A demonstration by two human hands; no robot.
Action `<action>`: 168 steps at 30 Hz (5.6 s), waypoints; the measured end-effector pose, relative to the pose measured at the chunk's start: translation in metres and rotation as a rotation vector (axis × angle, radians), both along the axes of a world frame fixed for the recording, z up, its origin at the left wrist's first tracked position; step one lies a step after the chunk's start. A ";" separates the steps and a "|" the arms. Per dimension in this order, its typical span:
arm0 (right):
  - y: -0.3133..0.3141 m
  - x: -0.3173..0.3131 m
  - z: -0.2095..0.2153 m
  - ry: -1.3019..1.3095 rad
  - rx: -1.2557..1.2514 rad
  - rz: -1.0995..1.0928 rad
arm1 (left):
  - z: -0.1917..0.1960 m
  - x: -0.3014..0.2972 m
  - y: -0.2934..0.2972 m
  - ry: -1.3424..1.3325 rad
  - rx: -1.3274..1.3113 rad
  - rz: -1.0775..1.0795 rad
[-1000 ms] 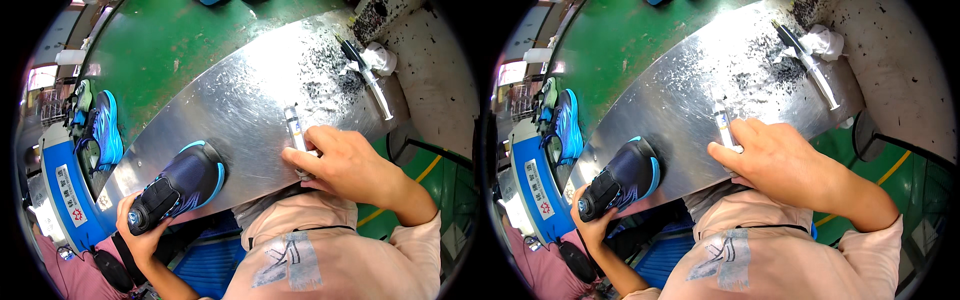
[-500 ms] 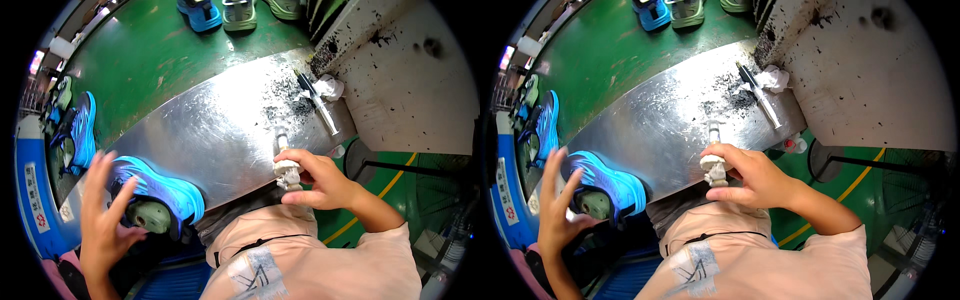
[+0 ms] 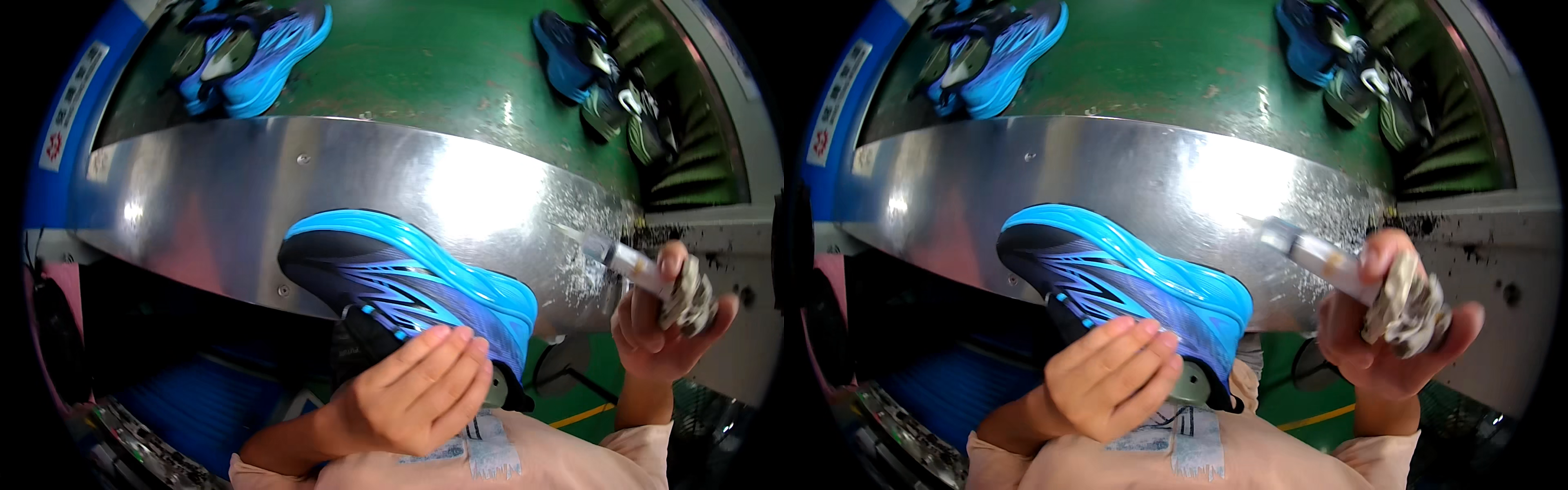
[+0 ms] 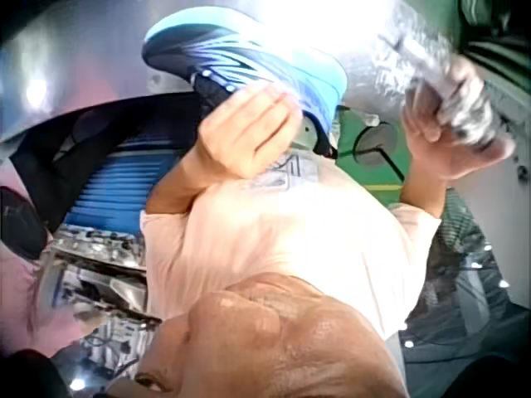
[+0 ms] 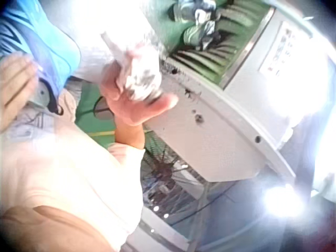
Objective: The person uses a syringe to apply glue to the sole and side seams of several athletic shoes. They handle the shoes one by one, injecting the adhesive into specific areas and wiping excess glue with a cloth. The shoes are processed individually and placed on a metal workbench.
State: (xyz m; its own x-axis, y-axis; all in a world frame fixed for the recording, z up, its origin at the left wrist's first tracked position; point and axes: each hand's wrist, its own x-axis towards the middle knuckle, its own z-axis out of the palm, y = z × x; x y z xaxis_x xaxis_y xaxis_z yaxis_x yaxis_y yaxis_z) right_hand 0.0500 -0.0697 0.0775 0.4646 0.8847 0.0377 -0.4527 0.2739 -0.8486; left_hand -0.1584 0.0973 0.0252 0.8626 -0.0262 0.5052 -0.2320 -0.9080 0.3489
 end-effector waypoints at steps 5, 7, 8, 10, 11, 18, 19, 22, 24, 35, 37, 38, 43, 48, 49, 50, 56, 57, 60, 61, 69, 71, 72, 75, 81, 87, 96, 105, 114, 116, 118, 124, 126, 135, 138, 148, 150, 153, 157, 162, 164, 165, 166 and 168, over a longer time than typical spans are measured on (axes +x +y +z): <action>0.130 -0.024 0.026 0.031 -0.210 0.477 | -0.015 -0.011 -0.004 -0.095 -0.078 0.062; 0.155 -0.034 0.016 0.081 -0.282 0.517 | -0.021 -0.010 -0.004 -0.130 -0.081 0.052; 0.167 -0.037 0.014 0.079 -0.352 0.539 | -0.023 -0.010 -0.003 -0.145 -0.074 0.050; 0.182 -0.041 0.014 0.053 -0.521 0.540 | -0.026 -0.010 -0.001 -0.177 -0.059 0.046; 0.188 -0.044 0.014 0.035 -0.579 0.535 | -0.027 -0.011 0.000 -0.177 -0.042 0.046; 0.201 -0.051 0.005 0.104 -0.646 0.524 | -0.030 -0.016 0.005 -0.197 0.012 -0.004; 0.201 -0.052 0.005 0.084 -0.663 0.523 | -0.029 -0.015 0.007 -0.223 -0.018 0.008; 0.205 -0.051 0.006 0.047 -0.667 0.536 | -0.022 -0.017 0.015 -0.274 -0.081 0.049; 0.203 -0.051 0.005 0.028 -0.675 0.548 | -0.023 -0.016 0.014 -0.285 -0.095 0.072; 0.168 -0.046 0.026 -0.251 -0.788 0.435 | -0.022 -0.017 0.014 -0.294 -0.089 0.100; 0.158 -0.043 0.029 -0.289 -0.802 0.412 | -0.020 -0.016 0.016 -0.274 -0.096 0.083; 0.152 -0.042 0.028 -0.272 -0.788 0.394 | -0.018 -0.016 0.019 -0.268 -0.092 0.074; 0.108 -0.034 0.009 -0.024 -0.518 0.330 | -0.027 -0.010 0.004 -0.267 -0.115 0.121; 0.082 -0.032 0.000 -0.034 -0.470 0.323 | -0.011 -0.013 0.014 -0.058 -0.071 -0.017; 0.077 -0.034 0.000 -0.055 -0.487 0.323 | -0.013 -0.013 0.012 -0.069 -0.069 -0.007; 0.072 -0.034 -0.003 -0.046 -0.464 0.324 | -0.014 -0.013 0.011 -0.080 -0.067 0.004; 0.047 -0.036 -0.018 0.022 -0.412 0.319 | -0.011 -0.017 0.006 0.016 -0.027 0.001; 0.043 -0.036 -0.020 0.019 -0.408 0.324 | -0.010 -0.017 0.005 0.028 -0.021 0.002; 0.036 -0.038 -0.025 0.031 -0.390 0.317 | -0.015 -0.020 0.003 0.036 -0.063 0.008; 0.034 -0.039 -0.025 0.031 -0.397 0.311 | -0.015 -0.021 0.002 0.032 -0.062 0.017; 0.013 -0.040 -0.031 0.100 -0.381 0.315 | -0.010 -0.024 0.001 0.033 -0.042 0.046; 0.003 -0.040 -0.036 0.111 -0.356 0.298 | -0.010 -0.023 0.001 0.045 -0.044 0.039; 0.000 -0.040 -0.038 0.118 -0.344 0.289 | -0.010 -0.022 0.001 0.050 -0.046 0.037; -0.009 -0.043 -0.043 0.161 -0.299 0.254 | -0.010 -0.023 0.003 0.060 -0.028 0.034; -0.026 -0.044 -0.060 0.220 -0.163 0.238 | -0.012 -0.021 0.006 0.033 -0.004 0.043; -0.034 -0.038 -0.074 0.174 -0.246 0.165 | -0.033 -0.012 0.017 0.007 -0.035 0.038; -0.051 -0.039 -0.090 0.198 -0.166 0.118 | -0.030 -0.008 0.015 0.028 -0.035 0.068; -0.073 -0.035 -0.093 0.339 -0.175 0.083 | 0.005 0.017 0.015 0.161 0.057 0.042; -0.073 -0.044 -0.095 0.396 -0.121 0.015 | 0.020 0.046 0.021 0.298 0.215 -0.002; -0.067 -0.050 -0.098 0.409 -0.079 -0.039 | 0.023 0.056 0.028 0.334 0.273 -0.036; -0.066 -0.053 -0.102 0.445 -0.066 -0.076 | 0.023 0.076 0.037 0.353 0.314 -0.121; -0.069 -0.057 -0.106 0.414 0.023 -0.157 | 0.033 0.097 0.012 0.502 0.382 -0.004; -0.068 -0.058 -0.107 0.390 0.033 -0.193 | 0.032 0.096 -0.007 0.525 0.386 0.137; -0.061 -0.074 -0.099 0.334 0.126 -0.284 | 0.031 0.112 -0.045 0.527 0.211 0.491; -0.054 -0.083 -0.100 0.204 0.087 -0.320 | 0.032 0.116 -0.047 0.522 0.311 0.527; -0.037 -0.113 -0.094 0.119 0.025 -0.457 | 0.034 0.116 -0.031 0.492 0.125 0.543; -0.042 -0.091 -0.100 0.337 0.082 -0.447 | 0.038 0.108 -0.035 0.599 -0.022 0.551; -0.040 -0.054 -0.105 0.835 0.152 -0.413 | 0.030 0.083 -0.024 0.401 0.039 0.211; 0.001 -0.023 -0.111 0.989 0.102 -0.105 | 0.036 0.061 0.030 0.437 0.052 -0.142; 0.094 -0.023 -0.059 0.565 -0.327 0.404 | -0.009 -0.010 0.064 -0.004 0.115 -0.009; 0.104 -0.030 -0.033 0.370 -0.477 0.463 | -0.018 -0.033 0.052 -0.090 0.148 0.080; 0.101 -0.031 -0.029 0.332 -0.491 0.506 | -0.025 -0.042 0.045 -0.114 0.202 0.122; 0.097 -0.035 -0.025 0.287 -0.527 0.511 | -0.032 -0.052 0.040 -0.115 0.206 0.156; 0.088 -0.042 -0.017 0.208 -0.574 0.493 | -0.043 -0.062 0.030 -0.122 0.191 0.211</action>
